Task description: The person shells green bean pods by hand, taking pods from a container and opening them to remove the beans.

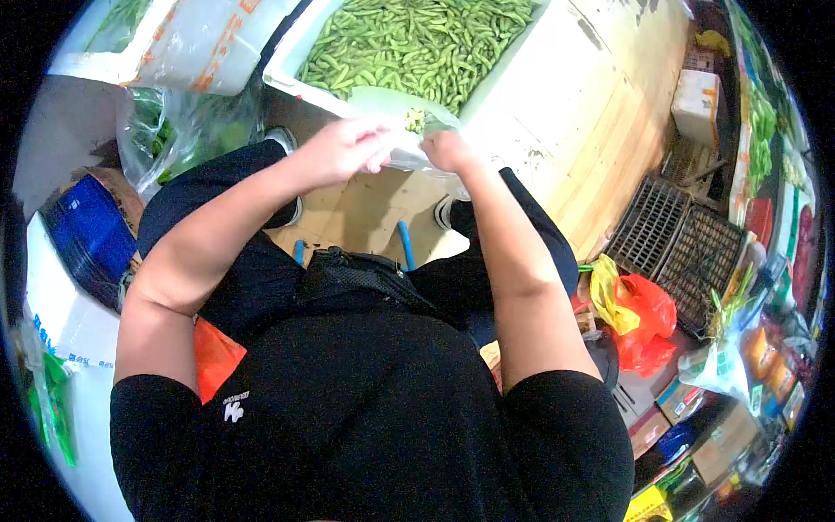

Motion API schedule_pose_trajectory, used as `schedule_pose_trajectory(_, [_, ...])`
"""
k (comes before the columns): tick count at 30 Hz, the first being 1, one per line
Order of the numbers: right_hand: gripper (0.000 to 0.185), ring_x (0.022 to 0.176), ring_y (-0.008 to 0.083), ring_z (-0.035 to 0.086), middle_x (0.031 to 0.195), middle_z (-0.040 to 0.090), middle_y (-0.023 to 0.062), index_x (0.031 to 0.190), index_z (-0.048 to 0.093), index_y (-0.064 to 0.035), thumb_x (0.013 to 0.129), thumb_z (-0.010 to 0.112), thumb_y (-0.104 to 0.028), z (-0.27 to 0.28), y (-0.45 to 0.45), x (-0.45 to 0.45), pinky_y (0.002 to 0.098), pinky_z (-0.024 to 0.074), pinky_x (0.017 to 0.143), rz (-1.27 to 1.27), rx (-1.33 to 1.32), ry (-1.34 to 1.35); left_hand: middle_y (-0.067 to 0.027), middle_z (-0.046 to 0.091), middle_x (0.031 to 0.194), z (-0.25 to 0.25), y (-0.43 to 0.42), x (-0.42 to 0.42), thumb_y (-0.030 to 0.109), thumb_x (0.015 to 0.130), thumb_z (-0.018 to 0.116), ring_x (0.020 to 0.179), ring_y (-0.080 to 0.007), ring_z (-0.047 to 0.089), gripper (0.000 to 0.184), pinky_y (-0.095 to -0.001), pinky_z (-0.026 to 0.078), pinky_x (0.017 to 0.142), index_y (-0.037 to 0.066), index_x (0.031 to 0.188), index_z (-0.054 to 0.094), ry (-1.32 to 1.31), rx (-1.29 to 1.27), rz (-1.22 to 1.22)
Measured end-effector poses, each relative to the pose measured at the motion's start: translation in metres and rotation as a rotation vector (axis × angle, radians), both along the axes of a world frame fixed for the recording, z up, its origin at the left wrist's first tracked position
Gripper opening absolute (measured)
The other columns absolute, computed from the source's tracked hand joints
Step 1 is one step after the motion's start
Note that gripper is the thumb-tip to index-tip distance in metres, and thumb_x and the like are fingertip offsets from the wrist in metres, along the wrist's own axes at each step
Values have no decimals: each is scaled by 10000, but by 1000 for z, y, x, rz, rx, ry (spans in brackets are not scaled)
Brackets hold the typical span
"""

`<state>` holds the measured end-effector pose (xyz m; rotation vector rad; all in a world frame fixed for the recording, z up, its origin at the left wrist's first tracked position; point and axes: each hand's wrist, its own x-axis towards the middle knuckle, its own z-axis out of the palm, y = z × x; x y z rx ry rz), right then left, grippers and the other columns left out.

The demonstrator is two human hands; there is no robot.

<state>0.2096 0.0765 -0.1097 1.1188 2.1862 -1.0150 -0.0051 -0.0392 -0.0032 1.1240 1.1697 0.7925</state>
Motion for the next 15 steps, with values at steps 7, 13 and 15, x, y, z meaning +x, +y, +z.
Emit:
schedule_pose_trajectory(7, [225, 785, 95, 586, 930, 632, 57, 1008, 587, -20, 813, 585, -133, 102, 55, -46, 205, 458, 683, -597, -710, 526, -176, 608, 866, 10, -17, 11, 56, 724, 488, 785, -331, 594, 142, -409, 471, 719, 14, 765, 617, 645, 31, -814])
schedule_pose_trajectory(13, [274, 748, 182, 617, 898, 648, 88, 1034, 626, -124, 766, 568, -111, 2, 95, -93, 293, 485, 720, -141, 155, 353, -152, 592, 816, 11, -9, 1, 42, 697, 508, 778, -322, 593, 128, -394, 483, 685, 0, 784, 592, 786, 173, -664])
schedule_pose_trajectory(15, [329, 812, 234, 612, 954, 632, 101, 1067, 611, -164, 751, 548, -96, -29, 95, -110, 316, 469, 791, -84, 244, 237, -138, 582, 797, 17, 0, -5, 42, 699, 511, 778, -314, 593, 123, -394, 484, 673, 5, 797, 577, 800, 231, -593])
